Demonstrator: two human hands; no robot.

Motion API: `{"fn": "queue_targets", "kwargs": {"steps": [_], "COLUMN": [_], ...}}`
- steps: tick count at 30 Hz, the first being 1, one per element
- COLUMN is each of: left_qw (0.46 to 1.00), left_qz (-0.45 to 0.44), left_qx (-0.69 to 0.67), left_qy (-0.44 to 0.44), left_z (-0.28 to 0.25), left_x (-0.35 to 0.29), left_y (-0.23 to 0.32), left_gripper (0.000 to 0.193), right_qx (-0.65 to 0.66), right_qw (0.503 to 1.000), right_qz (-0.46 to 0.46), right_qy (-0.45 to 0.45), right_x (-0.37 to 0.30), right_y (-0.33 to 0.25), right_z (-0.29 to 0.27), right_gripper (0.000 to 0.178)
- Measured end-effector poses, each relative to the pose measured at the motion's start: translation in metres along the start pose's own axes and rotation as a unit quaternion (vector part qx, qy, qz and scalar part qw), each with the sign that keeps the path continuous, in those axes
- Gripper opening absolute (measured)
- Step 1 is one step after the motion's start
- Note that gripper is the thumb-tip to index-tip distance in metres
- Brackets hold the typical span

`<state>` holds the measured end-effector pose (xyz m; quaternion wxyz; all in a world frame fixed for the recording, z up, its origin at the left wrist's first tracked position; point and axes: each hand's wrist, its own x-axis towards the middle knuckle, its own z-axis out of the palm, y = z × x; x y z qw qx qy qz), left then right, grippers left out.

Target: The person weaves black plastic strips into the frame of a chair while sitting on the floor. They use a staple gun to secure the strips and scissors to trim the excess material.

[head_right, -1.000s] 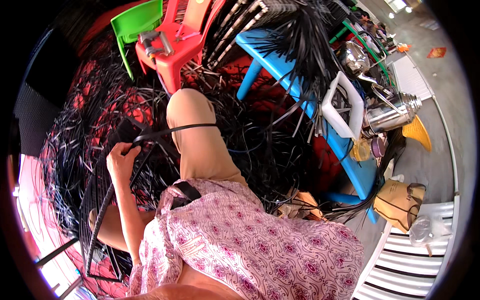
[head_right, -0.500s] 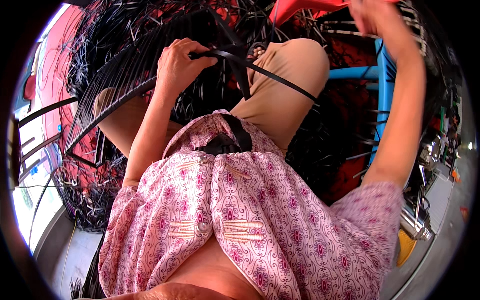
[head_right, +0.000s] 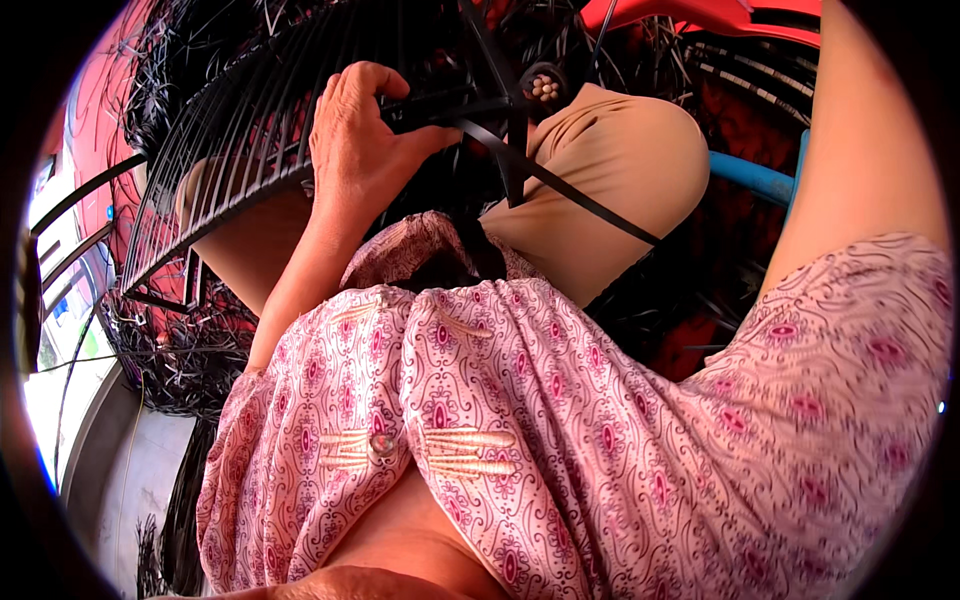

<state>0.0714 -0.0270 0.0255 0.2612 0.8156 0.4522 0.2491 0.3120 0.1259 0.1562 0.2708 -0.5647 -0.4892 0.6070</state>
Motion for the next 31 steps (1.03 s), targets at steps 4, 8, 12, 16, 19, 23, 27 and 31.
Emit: {"fn": "queue_targets", "kwargs": {"steps": [4, 8, 12, 16, 19, 23, 27, 31], "left_qw": [1.000, 1.000, 1.000, 0.998, 0.997, 0.997, 0.998, 0.994], "left_qz": [0.013, -0.003, 0.007, 0.051, 0.068, 0.069, 0.037, 0.104], "left_qx": [-0.020, -0.014, -0.029, -0.023, -0.024, -0.031, -0.055, -0.035], "left_qy": [0.010, 0.019, 0.007, 0.010, 0.020, 0.022, 0.023, 0.007], "left_z": [0.002, 0.003, 0.005, 0.008, 0.011, 0.015, 0.012, 0.008], "left_x": [0.001, -0.002, 0.004, 0.008, 0.007, 0.008, 0.004, 0.006], "left_y": [-0.001, -0.005, -0.006, -0.012, -0.015, -0.017, -0.008, -0.009], "left_gripper": [0.053, 0.054, 0.052, 0.048, 0.046, 0.044, 0.041, 0.045], "right_qx": [0.071, 0.094, 0.057, 0.065, 0.035, 0.031, -0.023, 0.008], "right_qw": [0.995, 0.986, 0.986, 0.979, 0.980, 0.979, 0.990, 0.993], "right_qz": [0.062, 0.123, 0.146, 0.185, 0.189, 0.189, 0.133, 0.114], "right_qy": [-0.014, -0.068, -0.058, -0.058, -0.054, -0.070, -0.028, -0.022], "right_x": [0.002, -0.005, -0.034, -0.040, -0.039, -0.036, -0.052, -0.063], "right_y": [0.037, 0.118, 0.151, 0.144, 0.137, 0.144, 0.133, 0.132], "right_z": [0.025, 0.060, 0.076, 0.080, 0.082, 0.077, 0.081, 0.077], "right_gripper": [0.017, 0.017, 0.020, 0.017, 0.017, 0.016, 0.015, 0.015]}}
